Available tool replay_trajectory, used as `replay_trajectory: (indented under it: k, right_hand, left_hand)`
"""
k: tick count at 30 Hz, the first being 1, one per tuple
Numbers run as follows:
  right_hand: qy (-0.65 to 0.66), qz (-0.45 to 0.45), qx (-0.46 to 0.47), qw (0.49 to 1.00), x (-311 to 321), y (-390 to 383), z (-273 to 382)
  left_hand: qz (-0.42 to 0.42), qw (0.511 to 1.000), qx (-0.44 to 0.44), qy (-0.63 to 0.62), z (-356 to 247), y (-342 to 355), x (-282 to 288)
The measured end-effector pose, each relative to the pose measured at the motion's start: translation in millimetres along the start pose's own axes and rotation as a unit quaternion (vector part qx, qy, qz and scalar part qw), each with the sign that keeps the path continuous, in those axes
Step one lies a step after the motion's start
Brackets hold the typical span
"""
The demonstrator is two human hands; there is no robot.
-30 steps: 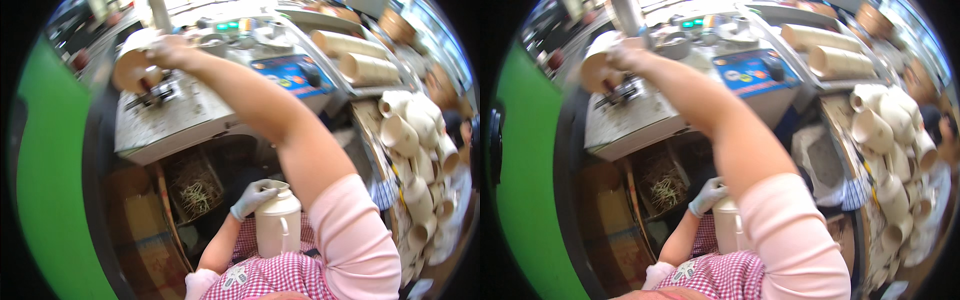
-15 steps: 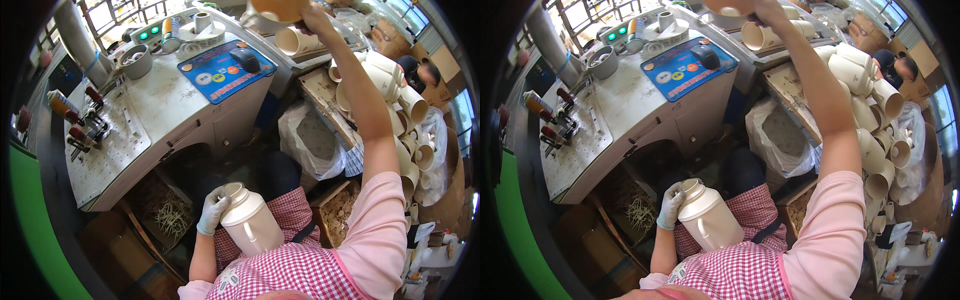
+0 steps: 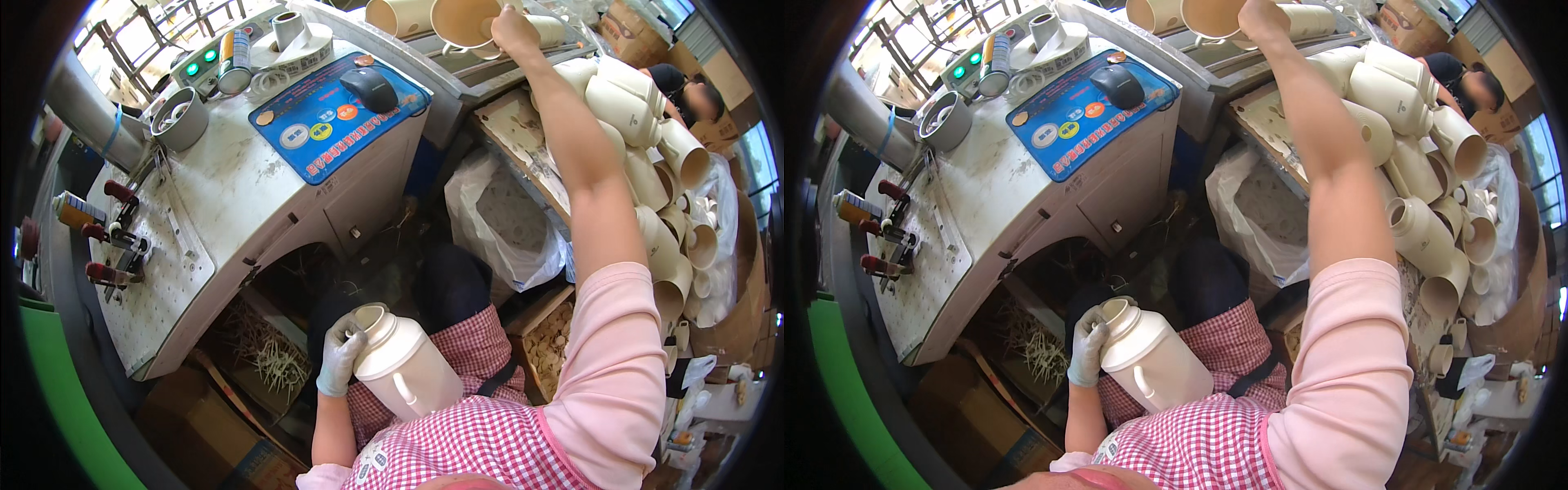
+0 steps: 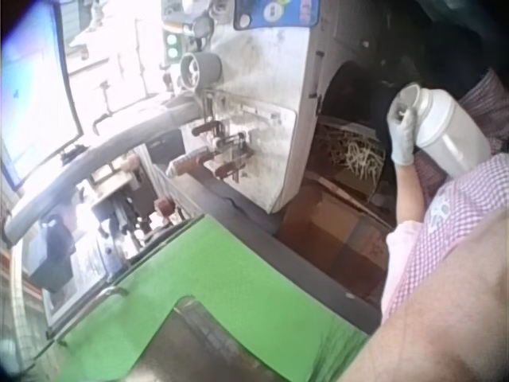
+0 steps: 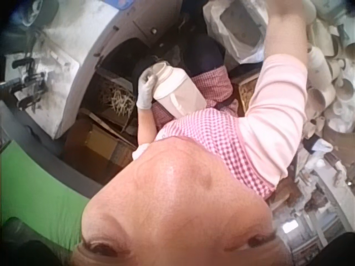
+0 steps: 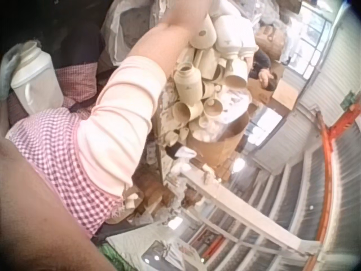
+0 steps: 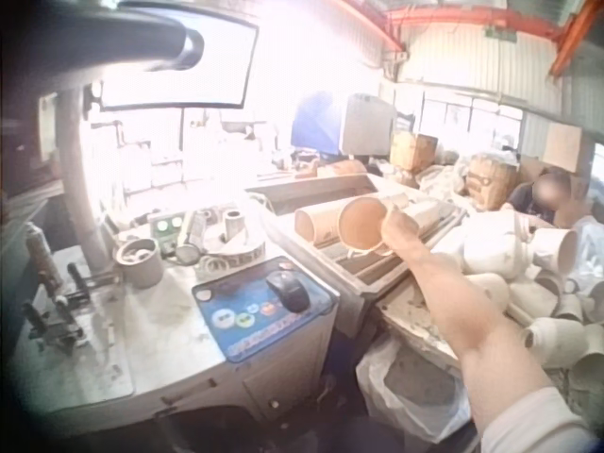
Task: The person repeatedly picks up white ceramic pitchers, smooths the interior rim with a tool, and rubs the exterior surface with a small wooden block. They handle each pitcher one at a time, rotating it to access different areas, then place it back on the workbench.
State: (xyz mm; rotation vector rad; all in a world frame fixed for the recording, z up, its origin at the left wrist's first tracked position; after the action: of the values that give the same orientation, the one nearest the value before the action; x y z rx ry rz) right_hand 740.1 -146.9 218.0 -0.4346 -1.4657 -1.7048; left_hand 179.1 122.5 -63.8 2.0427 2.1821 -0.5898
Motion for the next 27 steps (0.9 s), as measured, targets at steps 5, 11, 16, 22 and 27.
replay_trajectory:
  k: [5,11,16,22,27]
  right_hand:
    - [-0.041,-0.042,0.078,0.995,-24,-29,27]
    - [-0.064,0.06,-0.039,0.995,-92,-42,15]
    - [-0.024,0.116,-0.005,0.993,-124,-32,24]
    - [0.223,0.074,0.014,0.972,12,-143,57]
    - [0.34,0.128,0.036,0.931,162,-346,-12]
  left_hand:
    - [-0.014,1.0,0.019,-0.013,-2,3,1]
    - [-0.007,1.0,0.024,-0.011,-3,4,3]
    - [-0.015,0.999,0.018,-0.034,-2,1,6]
    - [-0.058,0.987,0.076,0.125,-12,6,-11]
    - [-0.079,0.904,0.094,0.408,-46,26,-39]
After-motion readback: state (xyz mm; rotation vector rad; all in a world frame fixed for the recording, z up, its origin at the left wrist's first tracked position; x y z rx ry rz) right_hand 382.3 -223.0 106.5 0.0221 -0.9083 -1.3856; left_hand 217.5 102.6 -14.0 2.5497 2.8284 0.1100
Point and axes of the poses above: each hand's wrist, its own y-axis towards the middle knuckle, its own x-axis out of the back of the hand, z = x × y, the point moved 10 cm from there along y, towards the middle knuckle, and after that the axes turned 9 degrees about y, right-handed, at the moved point
